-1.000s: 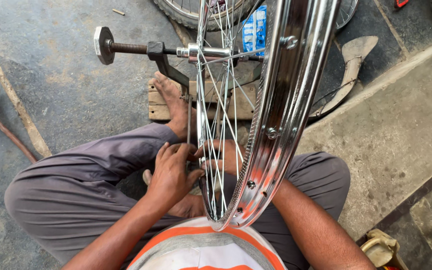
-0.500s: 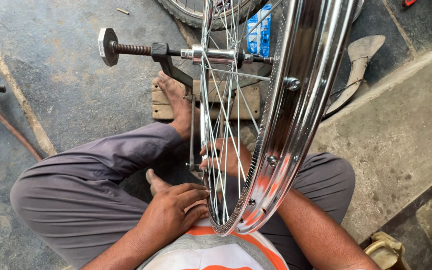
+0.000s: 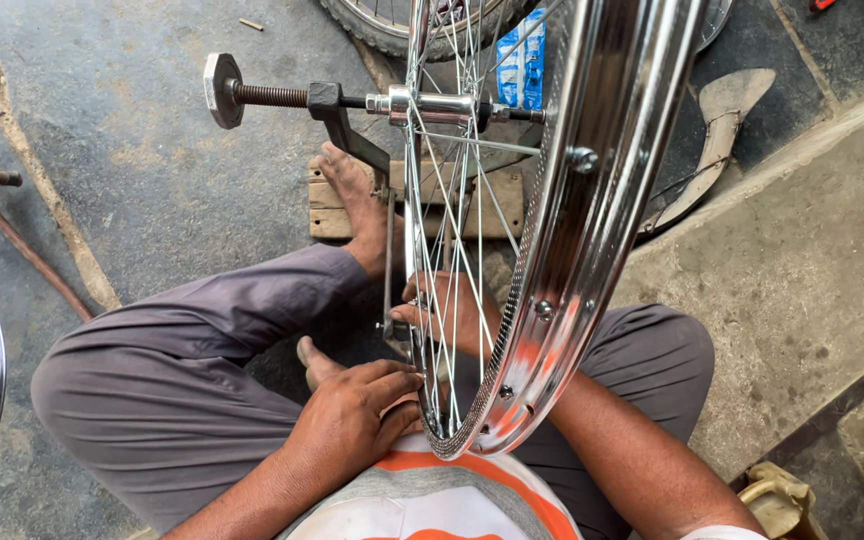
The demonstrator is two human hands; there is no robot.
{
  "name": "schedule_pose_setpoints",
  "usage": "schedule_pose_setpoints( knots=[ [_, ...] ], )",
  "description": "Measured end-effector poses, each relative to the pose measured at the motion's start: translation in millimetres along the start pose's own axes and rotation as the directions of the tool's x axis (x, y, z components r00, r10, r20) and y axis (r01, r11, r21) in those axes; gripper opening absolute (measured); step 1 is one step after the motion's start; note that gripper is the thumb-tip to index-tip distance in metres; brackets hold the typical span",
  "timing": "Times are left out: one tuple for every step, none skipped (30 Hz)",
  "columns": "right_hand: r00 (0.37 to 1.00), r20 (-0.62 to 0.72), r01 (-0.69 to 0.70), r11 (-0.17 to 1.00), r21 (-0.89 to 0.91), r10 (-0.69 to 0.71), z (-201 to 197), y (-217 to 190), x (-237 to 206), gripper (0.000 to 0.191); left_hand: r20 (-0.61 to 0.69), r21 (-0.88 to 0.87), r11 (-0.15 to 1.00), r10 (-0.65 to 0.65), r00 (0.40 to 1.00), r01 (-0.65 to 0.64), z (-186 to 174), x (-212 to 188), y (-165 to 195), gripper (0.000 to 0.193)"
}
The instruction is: The person trues a bicycle wheel by tightening and loosening spokes with a spoke wrench while the wheel is mounted on a truing stand. The person rotates the wheel periodically to check alignment and continues adjusting the spokes.
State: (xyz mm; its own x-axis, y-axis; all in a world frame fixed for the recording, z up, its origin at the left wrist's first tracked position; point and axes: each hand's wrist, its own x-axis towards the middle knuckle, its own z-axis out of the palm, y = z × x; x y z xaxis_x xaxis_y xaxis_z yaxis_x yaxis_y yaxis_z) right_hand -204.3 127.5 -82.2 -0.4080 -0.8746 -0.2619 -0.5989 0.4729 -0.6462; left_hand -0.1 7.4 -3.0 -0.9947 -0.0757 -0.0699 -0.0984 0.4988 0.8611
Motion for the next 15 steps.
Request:
schedule_pose_setpoints(
  knots=[
    [0.999, 0.033, 0.019, 0.999, 0.039, -0.021, -4, 4, 1, 0.049, 0.001, 0.012, 1.0, 0.009, 1.0, -0.009, 0, 0, 0, 0.029],
    [0.997, 0.068, 0.036, 0.996, 0.08, -0.042, -7, 7, 1, 0.047, 0.002, 0.021, 1.0, 0.015, 1.0, -0.015, 0, 0, 1, 0.029],
    [0.992, 0.106, 0.054, 0.993, 0.107, -0.065, -10, 9, 1, 0.046, -0.018, 0.014, 0.999, 0.047, 0.999, -0.047, 0, 0, 2, 0.029],
    [0.986, 0.14, 0.074, 0.988, 0.134, -0.092, -14, 11, 1, 0.045, -0.041, 0.012, 0.997, 0.081, 0.996, -0.08, -1, -1, 4, 0.028],
    [0.978, 0.173, 0.092, 0.983, 0.159, -0.12, -18, 12, 0, 0.044, -0.063, 0.01, 0.993, 0.115, 0.991, -0.115, -2, -1, 6, 0.028],
    [0.964, 0.203, 0.115, 0.957, 0.266, -0.172, -23, 12, -1, 0.045, -0.064, 0.008, 0.993, 0.114, 0.991, -0.114, -4, -1, 8, 0.027],
    [0.947, 0.229, 0.128, 0.919, 0.372, -0.225, -28, 11, -4, 0.046, -0.063, 0.004, 0.994, 0.111, 0.992, -0.11, -6, -3, 12, 0.027],
    [0.927, 0.249, 0.137, 0.87, 0.473, -0.281, -34, 9, -8, 0.047, -0.063, 0.002, 0.994, 0.107, 0.992, -0.107, -9, -5, 17, 0.026],
    [0.902, 0.286, 0.129, 0.835, 0.535, -0.323, -40, 7, -10, 0.048, -0.074, -0.021, 0.991, 0.128, 0.989, -0.13, -13, -6, 22, 0.028],
    [0.874, 0.318, 0.117, 0.796, 0.593, -0.366, -46, 3, -14, 0.05, -0.086, -0.044, 0.987, 0.15, 0.985, -0.155, -18, -8, 28, 0.03],
    [0.843, 0.346, 0.101, 0.755, 0.648, -0.411, -52, -1, -16, 0.051, -0.098, -0.065, 0.982, 0.173, 0.98, -0.179, -22, -9, 34, 0.032],
    [0.82, 0.438, -0.046, 0.721, 0.691, -0.368, -57, -6, -19, 0.051, -0.116, -0.061, 0.977, 0.198, 0.973, -0.206, -27, -11, 41, 0.031],
    [0.781, 0.529, -0.195, 0.675, 0.712, -0.332, -60, -10, -23, 0.051, -0.132, -0.058, 0.971, 0.222, 0.966, -0.231, -31, -12, 48, 0.031],
    [0.727, 0.616, -0.342, 0.617, 0.708, -0.304, -63, -15, -25, 0.051, -0.149, -0.055, 0.965, 0.245, 0.958, -0.255, -34, -13, 54, 0.031],
    [0.757, 0.587, -0.367, 0.557, 0.745, -0.287, -63, -19, -29, 0.05, -0.144, -0.08, 0.968, 0.225, 0.963, -0.238, -37, -13, 60, 0.03]
  ],
)
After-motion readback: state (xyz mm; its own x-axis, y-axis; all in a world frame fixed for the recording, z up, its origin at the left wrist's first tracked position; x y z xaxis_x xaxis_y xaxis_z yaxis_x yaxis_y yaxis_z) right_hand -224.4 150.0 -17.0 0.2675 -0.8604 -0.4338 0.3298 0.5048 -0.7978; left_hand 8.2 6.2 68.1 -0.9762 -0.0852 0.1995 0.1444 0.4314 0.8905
